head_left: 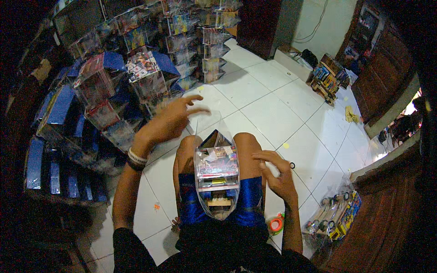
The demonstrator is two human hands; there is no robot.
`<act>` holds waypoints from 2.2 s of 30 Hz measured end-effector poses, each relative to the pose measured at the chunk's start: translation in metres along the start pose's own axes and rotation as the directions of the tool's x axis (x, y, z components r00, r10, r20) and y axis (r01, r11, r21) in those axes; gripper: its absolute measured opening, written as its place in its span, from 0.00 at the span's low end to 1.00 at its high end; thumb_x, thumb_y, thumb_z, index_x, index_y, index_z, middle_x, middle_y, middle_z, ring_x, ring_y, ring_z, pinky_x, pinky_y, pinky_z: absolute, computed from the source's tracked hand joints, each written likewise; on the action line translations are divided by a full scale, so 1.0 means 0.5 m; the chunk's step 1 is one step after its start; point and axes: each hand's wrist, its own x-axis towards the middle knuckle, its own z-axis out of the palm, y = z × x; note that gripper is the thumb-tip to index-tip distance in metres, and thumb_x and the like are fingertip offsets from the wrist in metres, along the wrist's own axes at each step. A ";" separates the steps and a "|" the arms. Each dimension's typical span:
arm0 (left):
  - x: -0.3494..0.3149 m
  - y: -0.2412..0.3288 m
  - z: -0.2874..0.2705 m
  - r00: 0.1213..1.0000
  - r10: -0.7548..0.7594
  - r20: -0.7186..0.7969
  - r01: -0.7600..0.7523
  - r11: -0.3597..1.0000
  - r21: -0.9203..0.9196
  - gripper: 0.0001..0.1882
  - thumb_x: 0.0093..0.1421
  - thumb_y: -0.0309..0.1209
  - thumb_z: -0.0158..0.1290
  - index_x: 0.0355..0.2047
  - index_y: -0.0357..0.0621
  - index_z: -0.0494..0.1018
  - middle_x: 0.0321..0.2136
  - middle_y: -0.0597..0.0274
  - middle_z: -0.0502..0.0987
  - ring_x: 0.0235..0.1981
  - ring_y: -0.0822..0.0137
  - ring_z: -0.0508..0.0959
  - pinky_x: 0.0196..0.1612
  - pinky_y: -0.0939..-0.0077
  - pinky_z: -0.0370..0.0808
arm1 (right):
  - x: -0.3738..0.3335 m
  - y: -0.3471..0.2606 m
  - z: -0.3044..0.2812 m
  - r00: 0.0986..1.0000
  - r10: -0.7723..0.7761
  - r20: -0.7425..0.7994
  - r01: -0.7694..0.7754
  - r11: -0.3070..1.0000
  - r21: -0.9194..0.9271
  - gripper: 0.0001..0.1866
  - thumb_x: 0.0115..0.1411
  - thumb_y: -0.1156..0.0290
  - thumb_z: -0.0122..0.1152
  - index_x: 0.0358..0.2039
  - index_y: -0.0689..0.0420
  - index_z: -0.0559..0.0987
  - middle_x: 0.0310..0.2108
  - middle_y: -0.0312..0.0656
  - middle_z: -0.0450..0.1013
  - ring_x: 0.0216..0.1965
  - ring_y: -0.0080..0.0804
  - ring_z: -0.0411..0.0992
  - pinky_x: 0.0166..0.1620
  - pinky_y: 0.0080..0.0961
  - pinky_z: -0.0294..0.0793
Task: The person sits on the floor and repeatedly wraps small rectangular boxes with clear plastic film using a handheld tape dispenser. They smooth the film, tear off pieces of tape, and seal each box before placing it aside.
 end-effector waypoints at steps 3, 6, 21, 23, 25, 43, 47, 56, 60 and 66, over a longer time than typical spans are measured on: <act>-0.040 0.016 0.015 0.948 -0.005 0.318 -0.055 0.982 0.180 0.12 0.54 0.27 0.62 0.38 0.57 0.85 0.72 0.59 0.59 0.72 0.46 0.57 0.71 0.48 0.59 | 0.021 0.048 0.065 0.921 -0.025 0.388 0.095 0.982 -0.162 0.20 0.71 0.61 0.53 0.59 0.50 0.81 0.67 0.37 0.70 0.73 0.50 0.56 0.73 0.55 0.48; -0.035 0.012 0.031 0.974 0.127 0.187 -0.128 0.992 -0.005 0.09 0.49 0.34 0.67 0.32 0.59 0.86 0.72 0.60 0.61 0.74 0.44 0.53 0.73 0.44 0.53 | 0.028 0.057 0.127 0.900 -0.171 0.400 0.288 0.923 -0.254 0.22 0.73 0.54 0.47 0.61 0.43 0.79 0.68 0.32 0.69 0.75 0.51 0.51 0.72 0.63 0.45; -0.009 0.047 0.221 0.997 0.076 0.018 -0.067 0.956 -0.286 0.09 0.46 0.43 0.71 0.28 0.61 0.87 0.64 0.72 0.72 0.72 0.51 0.57 0.71 0.50 0.58 | -0.218 -0.044 -0.077 0.588 -0.392 0.708 -0.120 0.823 0.555 0.30 0.75 0.52 0.42 0.73 0.49 0.58 0.72 0.47 0.55 0.73 0.54 0.51 0.71 0.69 0.44; 0.004 0.047 0.222 0.997 0.074 0.028 -0.059 0.932 -0.357 0.08 0.48 0.42 0.71 0.27 0.59 0.86 0.66 0.61 0.71 0.70 0.46 0.60 0.70 0.44 0.56 | -0.306 0.041 -0.092 0.863 -0.171 0.476 -0.447 0.181 0.876 0.25 0.74 0.54 0.46 0.66 0.53 0.67 0.61 0.49 0.67 0.65 0.55 0.63 0.68 0.64 0.55; 0.018 0.047 0.224 0.993 0.110 -0.034 -0.115 0.925 -0.363 0.09 0.49 0.42 0.70 0.27 0.56 0.85 0.67 0.56 0.69 0.71 0.47 0.59 0.70 0.45 0.55 | -0.387 0.154 -0.092 0.983 0.118 -0.137 0.163 -0.250 0.954 0.20 0.73 0.57 0.47 0.56 0.53 0.77 0.47 0.48 0.80 0.54 0.61 0.75 0.65 0.68 0.60; 0.051 0.042 0.253 0.985 0.161 0.058 -0.103 0.829 -0.550 0.12 0.51 0.48 0.69 0.30 0.57 0.89 0.70 0.73 0.66 0.70 0.57 0.59 0.70 0.44 0.51 | -0.506 0.537 0.057 0.163 0.817 -0.553 -0.624 0.519 0.584 0.17 0.65 0.59 0.69 0.45 0.57 0.77 0.41 0.38 0.77 0.40 0.29 0.76 0.38 0.25 0.75; 0.058 0.028 0.268 0.983 0.181 0.042 -0.119 0.788 -0.605 0.13 0.50 0.49 0.69 0.30 0.58 0.89 0.68 0.73 0.68 0.70 0.55 0.59 0.71 0.42 0.46 | -0.159 0.337 -0.041 0.719 0.428 -0.548 -0.258 0.896 0.360 0.21 0.61 0.72 0.67 0.55 0.61 0.78 0.46 0.41 0.78 0.41 0.30 0.75 0.45 0.26 0.78; 0.046 0.054 0.228 0.970 -0.019 0.241 0.208 0.577 -0.790 0.34 0.55 0.32 0.67 0.63 0.50 0.72 0.60 0.58 0.74 0.61 0.60 0.72 0.64 0.63 0.70 | 0.161 -0.068 0.007 0.796 -0.298 0.527 0.470 0.852 -0.229 0.32 0.44 0.78 0.71 0.52 0.37 0.85 0.59 0.27 0.76 0.46 0.42 0.76 0.50 0.34 0.79; 0.051 0.058 0.224 0.937 -0.042 0.346 0.307 0.570 -0.762 0.16 0.56 0.38 0.67 0.44 0.50 0.84 0.68 0.64 0.68 0.67 0.55 0.66 0.68 0.57 0.65 | 0.172 -0.085 -0.031 0.740 -0.181 0.648 0.471 0.827 -0.307 0.28 0.45 0.73 0.74 0.49 0.37 0.85 0.56 0.23 0.78 0.41 0.39 0.75 0.45 0.32 0.80; 0.051 0.041 0.267 0.995 0.081 0.054 -0.026 0.762 -0.647 0.10 0.51 0.42 0.72 0.29 0.52 0.88 0.65 0.66 0.73 0.66 0.57 0.66 0.70 0.57 0.59 | 0.117 -0.062 -0.147 0.732 0.000 0.681 0.438 0.766 -0.471 0.21 0.48 0.73 0.74 0.44 0.38 0.87 0.53 0.20 0.79 0.36 0.34 0.73 0.39 0.28 0.79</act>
